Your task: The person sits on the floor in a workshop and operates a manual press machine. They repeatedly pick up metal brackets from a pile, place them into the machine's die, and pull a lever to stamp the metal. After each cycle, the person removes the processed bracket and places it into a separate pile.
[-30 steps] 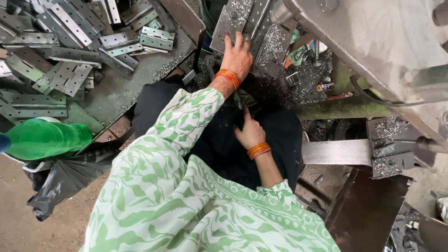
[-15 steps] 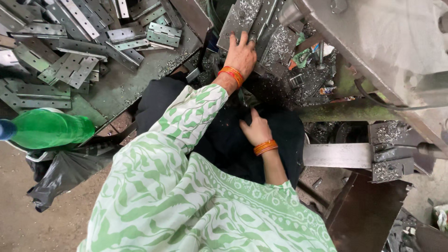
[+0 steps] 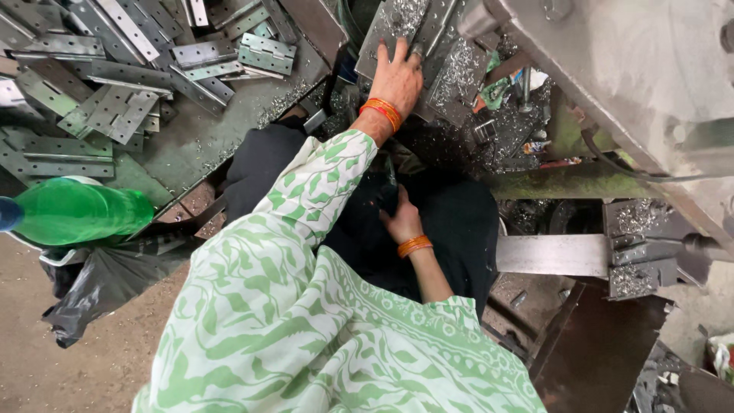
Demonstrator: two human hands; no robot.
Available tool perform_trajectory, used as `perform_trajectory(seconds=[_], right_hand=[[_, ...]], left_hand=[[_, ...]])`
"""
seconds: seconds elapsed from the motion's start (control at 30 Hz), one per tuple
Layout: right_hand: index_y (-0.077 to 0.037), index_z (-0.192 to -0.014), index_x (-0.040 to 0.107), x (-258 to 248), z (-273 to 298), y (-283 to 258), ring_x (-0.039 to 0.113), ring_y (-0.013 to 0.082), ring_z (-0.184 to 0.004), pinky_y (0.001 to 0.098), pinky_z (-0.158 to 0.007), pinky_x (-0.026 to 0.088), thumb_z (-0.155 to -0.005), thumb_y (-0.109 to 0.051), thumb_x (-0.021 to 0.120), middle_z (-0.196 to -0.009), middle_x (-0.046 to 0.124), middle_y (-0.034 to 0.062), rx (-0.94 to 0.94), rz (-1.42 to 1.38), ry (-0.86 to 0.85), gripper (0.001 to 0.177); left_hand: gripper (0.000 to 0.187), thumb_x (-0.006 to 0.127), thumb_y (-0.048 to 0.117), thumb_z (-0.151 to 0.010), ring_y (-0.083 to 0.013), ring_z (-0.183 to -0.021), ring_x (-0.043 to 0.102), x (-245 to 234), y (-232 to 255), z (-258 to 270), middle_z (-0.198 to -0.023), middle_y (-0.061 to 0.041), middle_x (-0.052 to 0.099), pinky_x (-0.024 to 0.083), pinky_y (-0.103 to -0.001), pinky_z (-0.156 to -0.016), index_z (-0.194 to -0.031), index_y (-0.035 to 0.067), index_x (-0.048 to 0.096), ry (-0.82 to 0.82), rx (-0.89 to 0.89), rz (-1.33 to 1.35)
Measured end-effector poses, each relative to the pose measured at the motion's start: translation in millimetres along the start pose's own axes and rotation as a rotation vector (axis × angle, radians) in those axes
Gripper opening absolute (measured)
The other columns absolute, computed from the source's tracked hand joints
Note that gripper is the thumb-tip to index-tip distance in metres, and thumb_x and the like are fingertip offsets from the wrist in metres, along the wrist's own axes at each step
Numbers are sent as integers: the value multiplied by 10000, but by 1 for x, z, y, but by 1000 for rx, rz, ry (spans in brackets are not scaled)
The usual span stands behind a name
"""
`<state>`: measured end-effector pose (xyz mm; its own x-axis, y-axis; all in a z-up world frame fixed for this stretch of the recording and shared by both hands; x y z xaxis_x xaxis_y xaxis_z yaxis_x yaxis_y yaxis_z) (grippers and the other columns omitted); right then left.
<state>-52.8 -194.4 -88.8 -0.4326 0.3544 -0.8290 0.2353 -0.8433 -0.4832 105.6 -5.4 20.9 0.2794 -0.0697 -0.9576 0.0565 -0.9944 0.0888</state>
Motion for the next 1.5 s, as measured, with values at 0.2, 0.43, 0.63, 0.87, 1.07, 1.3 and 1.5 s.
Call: perform_trajectory(seconds=[0.2, 0.43, 0.63, 0.87, 1.07, 1.3, 1.5], right_hand=[[-27, -1523, 393, -54, -8, -45, 680, 467, -1050, 527, -888, 560, -849, -274, 758, -1143, 696, 294, -1, 260, -121, 805], [-171, -1513, 449, -1, 11, -24, 692, 446, -1029, 523, -839, 580, -815, -275, 771, -1148, 724, 243, -34, -2, 153, 776], [-124, -1546, 375, -1, 10, -13, 673, 469, -1027, 548, -848, 554, -802, -246, 768, -1103, 706, 280, 1, -23, 37, 850], [-59, -1531, 393, -62, -9, -47, 683, 470, -1014, 538, -876, 561, -886, -299, 749, -1087, 709, 286, -36, 202, -103, 774], [-138, -1546, 389, -15, 7, -26, 681, 467, -992, 552, -827, 560, -830, -270, 749, -1110, 716, 249, 27, 130, 26, 812], [-150, -1549, 374, 9, 13, -6, 694, 459, -1010, 534, -854, 568, -847, -280, 744, -1111, 723, 251, 42, 20, 41, 804], [-69, -1548, 353, -41, 0, -37, 681, 480, -1007, 538, -878, 555, -845, -323, 733, -1080, 701, 309, 5, 135, -74, 839]], left_hand=[[275, 625, 224, -907, -377, -1392, 337, 11, -6, -16, -1316, -63, 630, 305, -688, -1079, -1128, 152, 771, -60, -45, -29], [253, 622, 213, -944, -372, -1393, 345, 16, -10, -29, -1312, -63, 634, 325, -689, -1076, -1131, 143, 777, 2, -72, -17], [349, 594, 215, -864, -384, -1369, 332, 8, -14, -14, -1355, -47, 608, 300, -712, -1046, -1157, 127, 762, 84, -43, -30], [333, 530, 200, -1007, -374, -1475, 280, 25, -11, -29, -1446, -38, 579, 217, -732, -1139, -1254, 110, 735, -90, -39, 28], [350, 534, 207, -950, -379, -1440, 283, 21, -14, -45, -1449, -37, 565, 196, -756, -1112, -1210, 114, 750, 18, -46, 35], [329, 556, 207, -965, -384, -1464, 292, 22, -13, -42, -1472, -49, 562, 203, -742, -1124, -1210, 121, 759, -40, -22, -3], [311, 562, 220, -950, -381, -1432, 323, 11, -13, -30, -1395, -66, 600, 217, -739, -1118, -1168, 128, 764, -17, 22, -44]])
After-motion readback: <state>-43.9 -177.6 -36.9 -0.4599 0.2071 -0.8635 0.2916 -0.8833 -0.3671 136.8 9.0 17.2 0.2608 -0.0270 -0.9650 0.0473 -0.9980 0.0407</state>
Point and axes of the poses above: each hand's wrist, its own z-axis away from the middle knuckle, its own x-axis out of the palm, y = z × x, the point moved 10 cm from there along -z, towards the middle knuckle
